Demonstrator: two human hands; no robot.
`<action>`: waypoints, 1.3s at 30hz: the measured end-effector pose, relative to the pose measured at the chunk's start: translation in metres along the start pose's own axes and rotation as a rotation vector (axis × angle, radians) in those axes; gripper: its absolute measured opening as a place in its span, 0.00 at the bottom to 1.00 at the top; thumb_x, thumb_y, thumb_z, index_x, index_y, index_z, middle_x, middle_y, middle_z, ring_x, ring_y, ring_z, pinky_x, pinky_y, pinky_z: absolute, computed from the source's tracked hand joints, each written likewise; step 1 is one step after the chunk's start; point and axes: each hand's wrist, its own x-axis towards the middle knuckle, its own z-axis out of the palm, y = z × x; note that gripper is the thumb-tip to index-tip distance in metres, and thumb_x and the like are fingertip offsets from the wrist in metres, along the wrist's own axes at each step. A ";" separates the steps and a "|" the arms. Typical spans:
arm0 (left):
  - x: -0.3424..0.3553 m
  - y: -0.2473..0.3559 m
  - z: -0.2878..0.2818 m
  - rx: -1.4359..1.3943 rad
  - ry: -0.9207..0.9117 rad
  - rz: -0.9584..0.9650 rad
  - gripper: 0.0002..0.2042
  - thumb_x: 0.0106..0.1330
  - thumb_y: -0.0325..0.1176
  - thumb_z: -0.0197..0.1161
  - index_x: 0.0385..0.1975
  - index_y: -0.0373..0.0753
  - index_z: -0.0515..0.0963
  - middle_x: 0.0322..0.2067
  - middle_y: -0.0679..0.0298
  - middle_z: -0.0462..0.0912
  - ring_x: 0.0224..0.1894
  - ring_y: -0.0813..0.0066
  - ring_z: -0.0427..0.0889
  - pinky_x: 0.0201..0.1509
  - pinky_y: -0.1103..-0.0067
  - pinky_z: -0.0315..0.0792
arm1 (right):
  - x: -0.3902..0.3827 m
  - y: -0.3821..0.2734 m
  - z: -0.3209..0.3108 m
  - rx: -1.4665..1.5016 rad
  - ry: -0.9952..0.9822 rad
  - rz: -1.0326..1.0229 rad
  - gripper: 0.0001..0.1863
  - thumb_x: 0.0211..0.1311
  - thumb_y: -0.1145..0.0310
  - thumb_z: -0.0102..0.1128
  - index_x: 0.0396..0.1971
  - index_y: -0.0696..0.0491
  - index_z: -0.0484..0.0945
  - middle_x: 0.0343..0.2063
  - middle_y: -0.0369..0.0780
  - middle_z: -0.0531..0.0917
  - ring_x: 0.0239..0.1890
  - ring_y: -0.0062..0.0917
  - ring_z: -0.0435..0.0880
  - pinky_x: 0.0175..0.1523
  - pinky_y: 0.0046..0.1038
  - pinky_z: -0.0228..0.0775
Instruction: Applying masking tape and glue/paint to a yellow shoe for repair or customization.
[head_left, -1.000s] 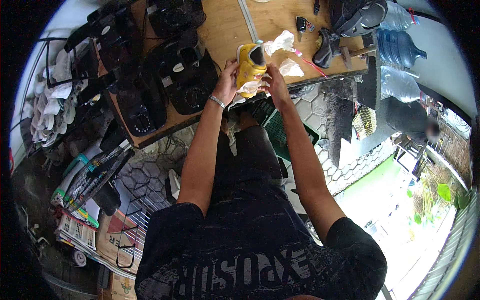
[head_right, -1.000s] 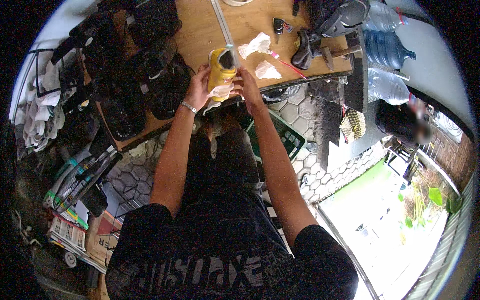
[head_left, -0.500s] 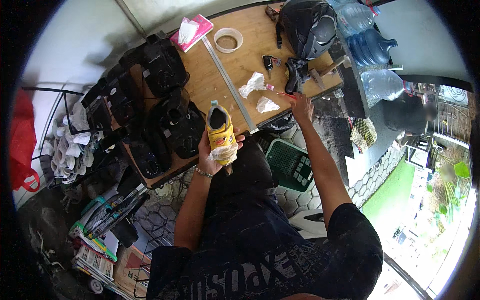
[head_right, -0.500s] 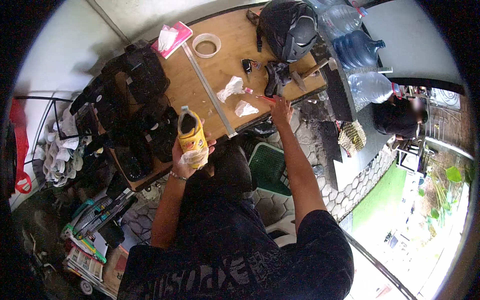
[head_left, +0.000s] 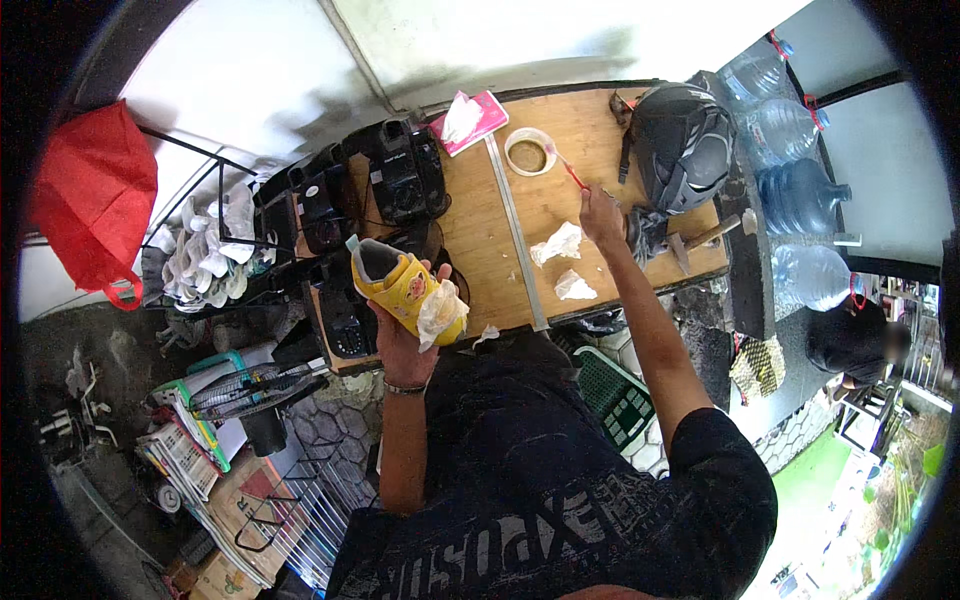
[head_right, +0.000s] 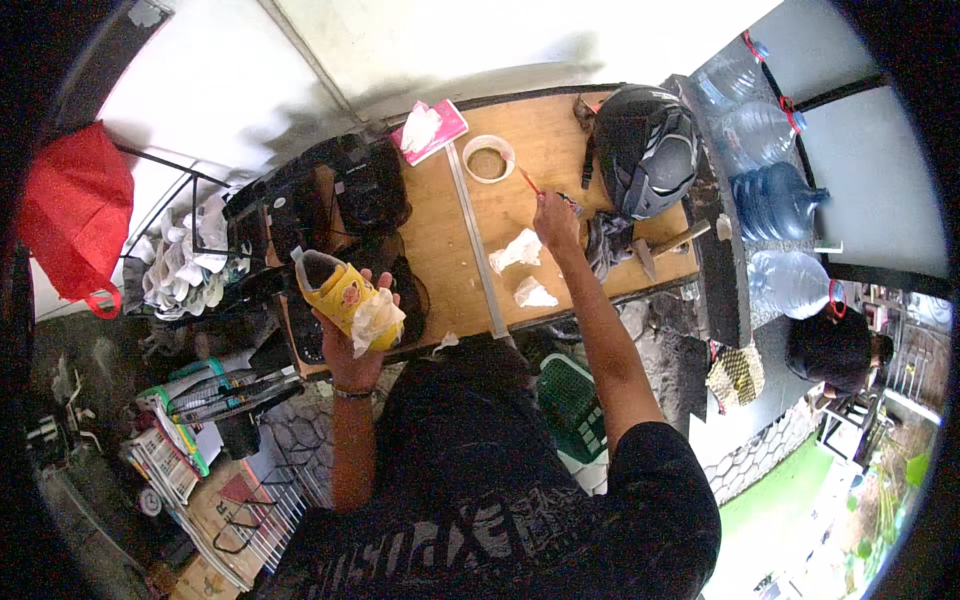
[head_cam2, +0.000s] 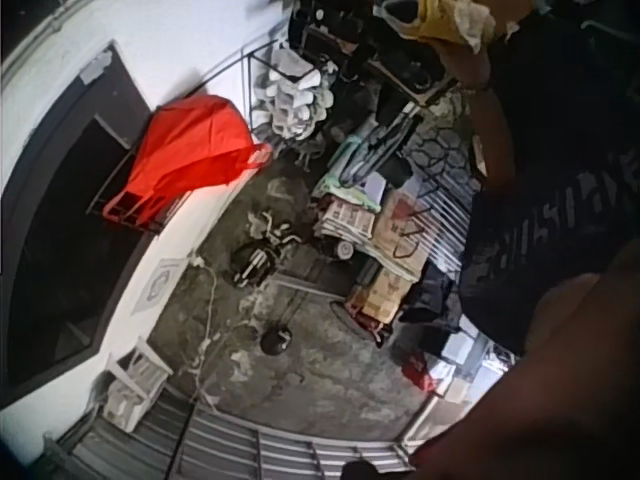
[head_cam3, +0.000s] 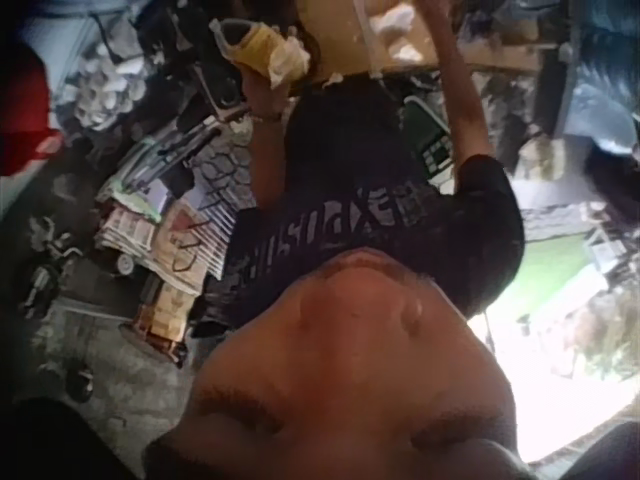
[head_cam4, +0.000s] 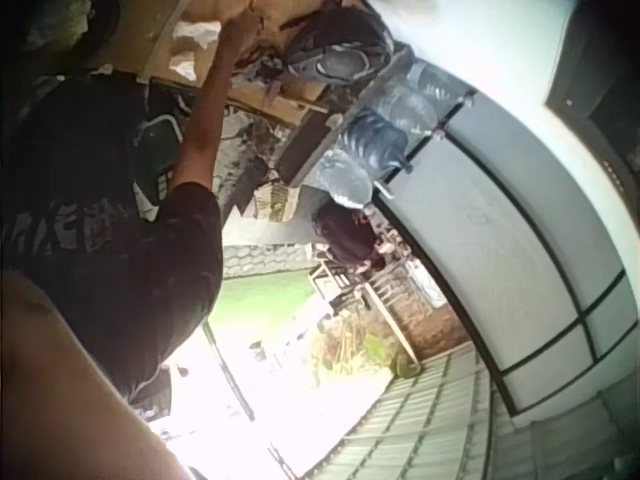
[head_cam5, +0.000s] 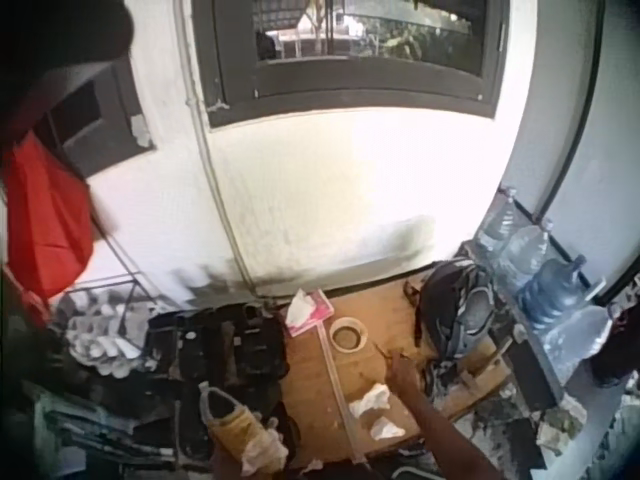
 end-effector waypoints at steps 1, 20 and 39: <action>0.005 -0.001 0.007 0.067 0.051 0.082 0.33 0.68 0.59 0.45 0.67 0.44 0.56 0.64 0.57 0.62 0.69 0.49 0.54 0.71 0.55 0.53 | 0.017 -0.010 0.003 0.019 -0.010 -0.028 0.16 0.71 0.59 0.39 0.44 0.54 0.70 0.38 0.52 0.81 0.42 0.47 0.81 0.42 0.47 0.73; 0.022 0.045 0.043 0.225 0.142 0.579 0.36 0.67 0.60 0.44 0.68 0.42 0.52 0.64 0.58 0.62 0.66 0.59 0.62 0.69 0.62 0.58 | -0.106 -0.206 -0.189 0.691 -0.080 -0.481 0.12 0.71 0.64 0.46 0.34 0.56 0.75 0.24 0.44 0.78 0.24 0.30 0.78 0.30 0.27 0.67; -0.025 0.106 0.028 0.170 0.075 0.462 0.33 0.69 0.60 0.41 0.67 0.46 0.54 0.63 0.62 0.64 0.64 0.61 0.66 0.67 0.63 0.62 | -0.158 -0.267 -0.189 0.170 -0.067 -1.168 0.07 0.60 0.67 0.59 0.32 0.56 0.77 0.23 0.41 0.79 0.22 0.32 0.78 0.29 0.31 0.70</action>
